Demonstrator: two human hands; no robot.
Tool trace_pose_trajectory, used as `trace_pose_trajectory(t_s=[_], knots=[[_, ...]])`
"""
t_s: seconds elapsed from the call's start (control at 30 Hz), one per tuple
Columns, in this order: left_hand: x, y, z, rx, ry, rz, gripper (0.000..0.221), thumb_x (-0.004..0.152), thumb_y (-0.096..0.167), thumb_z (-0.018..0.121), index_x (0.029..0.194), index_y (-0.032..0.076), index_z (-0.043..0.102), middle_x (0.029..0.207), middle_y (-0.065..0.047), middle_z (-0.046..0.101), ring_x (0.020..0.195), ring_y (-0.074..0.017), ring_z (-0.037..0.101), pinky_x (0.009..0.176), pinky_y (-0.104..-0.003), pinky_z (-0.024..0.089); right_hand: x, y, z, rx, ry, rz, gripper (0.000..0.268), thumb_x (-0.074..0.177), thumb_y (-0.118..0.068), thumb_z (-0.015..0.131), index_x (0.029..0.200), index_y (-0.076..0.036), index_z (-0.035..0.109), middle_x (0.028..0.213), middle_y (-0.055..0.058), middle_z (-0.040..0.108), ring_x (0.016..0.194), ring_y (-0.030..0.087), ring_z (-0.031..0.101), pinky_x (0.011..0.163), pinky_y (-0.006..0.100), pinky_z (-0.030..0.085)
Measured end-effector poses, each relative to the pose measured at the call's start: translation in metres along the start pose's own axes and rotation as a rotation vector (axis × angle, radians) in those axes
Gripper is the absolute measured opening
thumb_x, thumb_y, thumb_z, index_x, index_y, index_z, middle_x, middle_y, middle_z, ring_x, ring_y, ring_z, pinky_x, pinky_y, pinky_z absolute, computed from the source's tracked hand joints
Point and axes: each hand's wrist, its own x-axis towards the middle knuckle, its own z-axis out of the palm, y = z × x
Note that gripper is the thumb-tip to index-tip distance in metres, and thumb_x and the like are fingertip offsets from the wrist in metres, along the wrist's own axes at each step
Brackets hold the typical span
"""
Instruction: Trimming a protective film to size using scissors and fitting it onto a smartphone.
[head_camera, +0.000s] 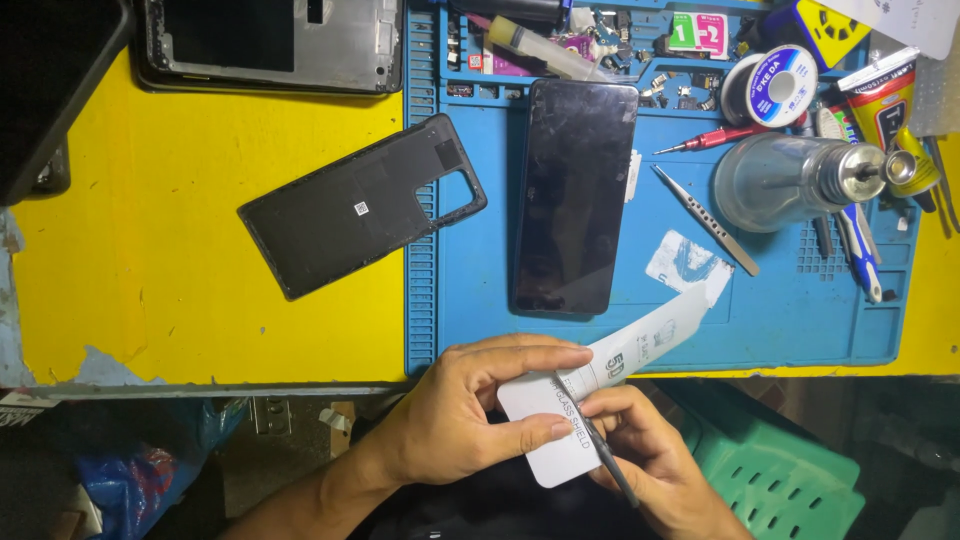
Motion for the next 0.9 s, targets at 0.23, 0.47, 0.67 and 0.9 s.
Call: trace_pose_trajectory(t_s=[0.23, 0.47, 0.67, 0.9], knots=[[-0.001, -0.003, 0.002, -0.153, -0.029, -0.044, 0.049, 0.083, 0.008, 0.08, 0.13, 0.008, 0.067, 0.137, -0.014, 0.066, 0.121, -0.0204, 0.069, 0.102, -0.028, 0.058, -0.001, 0.004, 0.0, 0.0, -0.003, -0.03, 0.038, 0.091, -0.01, 0.073, 0.125, -0.003, 0.058, 0.086, 0.006, 0.06, 0.074, 0.012, 0.056, 0.067, 0.028, 0.046], [0.0, -0.004, 0.006, -0.117, -0.047, -0.016, 0.052, 0.083, 0.008, 0.079, 0.133, 0.006, 0.065, 0.139, -0.015, 0.063, 0.123, -0.0204, 0.067, 0.103, -0.028, 0.056, 0.001, -0.007, 0.006, -0.131, -0.019, -0.071, 0.033, 0.097, -0.023, 0.069, 0.122, -0.003, 0.06, 0.085, 0.004, 0.06, 0.073, 0.011, 0.057, 0.067, 0.027, 0.048], [-0.005, 0.016, 0.001, 0.216, 0.006, 0.128, 0.051, 0.081, 0.008, 0.084, 0.129, 0.004, 0.068, 0.134, -0.015, 0.07, 0.126, -0.0227, 0.067, 0.103, -0.03, 0.057, -0.007, -0.043, -0.007, -0.113, -0.233, -0.295, 0.034, 0.097, -0.002, 0.065, 0.13, -0.006, 0.058, 0.112, 0.022, 0.056, 0.086, 0.026, 0.064, 0.068, 0.032, 0.062], [0.02, 0.017, 0.044, 0.398, -0.218, 0.468, 0.053, 0.08, 0.009, 0.088, 0.128, -0.001, 0.068, 0.128, -0.02, 0.074, 0.119, -0.0266, 0.075, 0.105, -0.033, 0.057, -0.024, -0.007, -0.027, 0.115, 0.237, -0.581, 0.046, 0.089, -0.016, 0.085, 0.125, -0.005, 0.059, 0.124, 0.013, 0.065, 0.108, 0.022, 0.065, 0.091, 0.036, 0.05]])
